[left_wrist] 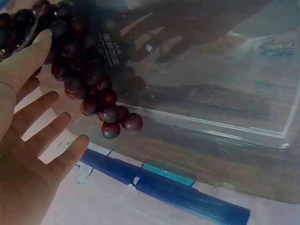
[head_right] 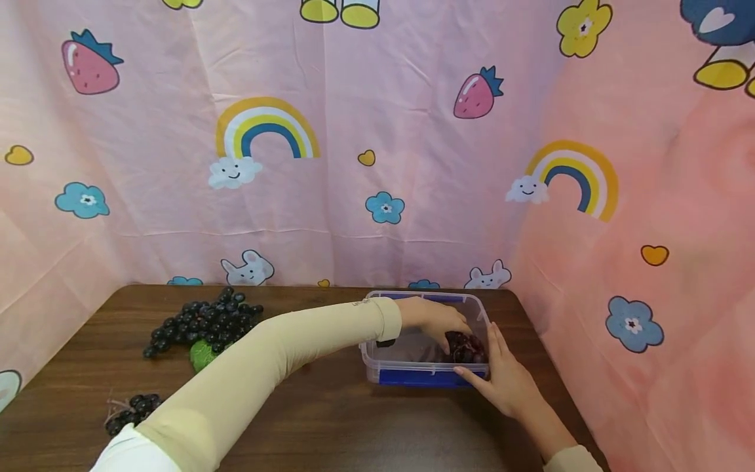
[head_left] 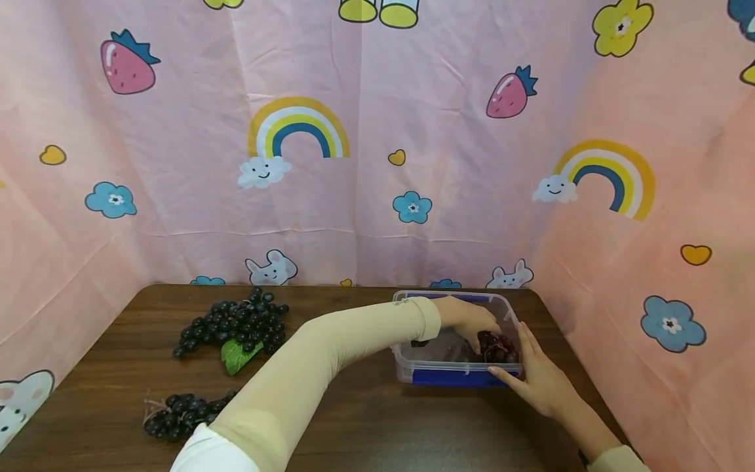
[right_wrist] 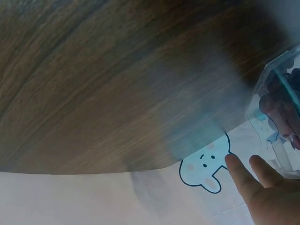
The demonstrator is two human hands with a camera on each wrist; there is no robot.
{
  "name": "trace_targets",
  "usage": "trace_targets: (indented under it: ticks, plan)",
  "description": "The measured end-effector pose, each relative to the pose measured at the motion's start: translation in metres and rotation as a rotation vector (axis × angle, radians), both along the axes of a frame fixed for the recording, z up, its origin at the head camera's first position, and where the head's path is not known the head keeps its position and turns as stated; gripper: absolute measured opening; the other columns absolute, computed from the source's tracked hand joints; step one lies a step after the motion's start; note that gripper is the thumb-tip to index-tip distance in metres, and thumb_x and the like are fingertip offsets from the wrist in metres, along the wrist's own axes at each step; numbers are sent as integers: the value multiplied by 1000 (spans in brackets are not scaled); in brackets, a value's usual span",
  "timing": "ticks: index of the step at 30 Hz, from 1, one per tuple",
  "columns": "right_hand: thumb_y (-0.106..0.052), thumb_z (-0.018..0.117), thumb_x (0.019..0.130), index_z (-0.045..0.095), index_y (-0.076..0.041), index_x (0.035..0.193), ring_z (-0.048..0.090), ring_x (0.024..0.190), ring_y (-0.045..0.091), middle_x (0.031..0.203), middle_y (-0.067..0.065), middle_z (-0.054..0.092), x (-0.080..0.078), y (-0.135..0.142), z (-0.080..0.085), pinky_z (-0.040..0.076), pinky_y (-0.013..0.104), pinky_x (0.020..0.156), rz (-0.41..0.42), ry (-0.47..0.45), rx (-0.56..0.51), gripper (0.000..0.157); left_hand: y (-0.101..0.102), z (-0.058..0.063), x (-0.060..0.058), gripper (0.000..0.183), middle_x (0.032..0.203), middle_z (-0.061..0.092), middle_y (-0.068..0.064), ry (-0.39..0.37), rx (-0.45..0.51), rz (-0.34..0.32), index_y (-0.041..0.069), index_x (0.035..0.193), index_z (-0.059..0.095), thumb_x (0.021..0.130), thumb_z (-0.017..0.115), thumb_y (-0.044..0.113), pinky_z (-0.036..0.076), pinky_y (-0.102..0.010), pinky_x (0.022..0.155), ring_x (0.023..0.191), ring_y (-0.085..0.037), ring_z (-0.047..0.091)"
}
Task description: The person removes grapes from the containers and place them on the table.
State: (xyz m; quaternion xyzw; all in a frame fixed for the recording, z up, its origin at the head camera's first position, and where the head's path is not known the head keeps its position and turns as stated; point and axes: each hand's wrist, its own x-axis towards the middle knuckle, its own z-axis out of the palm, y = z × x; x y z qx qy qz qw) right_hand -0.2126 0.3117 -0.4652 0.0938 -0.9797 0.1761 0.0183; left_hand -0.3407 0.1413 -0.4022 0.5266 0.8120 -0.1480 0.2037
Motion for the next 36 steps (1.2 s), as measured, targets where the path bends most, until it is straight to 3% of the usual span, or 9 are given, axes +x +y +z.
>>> trace_targets:
  ticks: [3,11,16,19,27,31,36]
  plan:
    - [-65,64,98,5,7,166,70,109,47,169,37,13,1,-1,0,59,56,73,-5,-10,-8,116,7,-9,-6,76,168,38,8,-7,2,12,26,166,36,101,71,44,30,-24,123,156,-10,32]
    - [-64,65,97,1,4,167,68,79,19,170,36,11,3,0,2,54,44,64,-17,-47,-28,117,16,-21,-16,86,167,39,13,-50,4,53,32,165,38,92,79,52,33,-24,121,153,-6,36]
    - [-63,66,97,3,5,167,72,91,31,169,37,14,4,1,-1,57,50,67,-18,-27,-24,116,17,-30,-22,91,167,36,19,-98,7,110,37,165,36,89,81,57,31,-27,124,154,-3,32]
    - [-63,66,97,4,4,167,72,96,37,169,37,16,4,0,-1,57,52,68,-19,-12,-24,116,16,-34,-22,91,169,32,19,-81,0,117,39,166,34,89,78,61,27,-32,126,156,-4,29]
    - [-63,66,97,2,2,168,69,84,25,170,36,14,3,-2,1,57,50,67,-15,-22,-38,116,16,-45,-13,92,176,12,15,-27,9,147,41,167,28,91,75,64,22,-46,129,162,-10,17]
    - [-63,67,97,2,2,168,65,79,19,170,36,13,3,-1,1,56,48,66,-19,-15,-39,116,16,-49,-14,91,176,16,13,-49,53,169,38,167,31,91,77,61,25,-48,128,161,-10,21]
    - [-63,67,97,1,1,168,61,74,13,170,35,12,2,0,0,54,42,63,-24,-25,-46,116,15,-58,-17,91,171,33,9,-103,113,133,26,167,34,92,78,55,33,-35,124,156,-10,33]
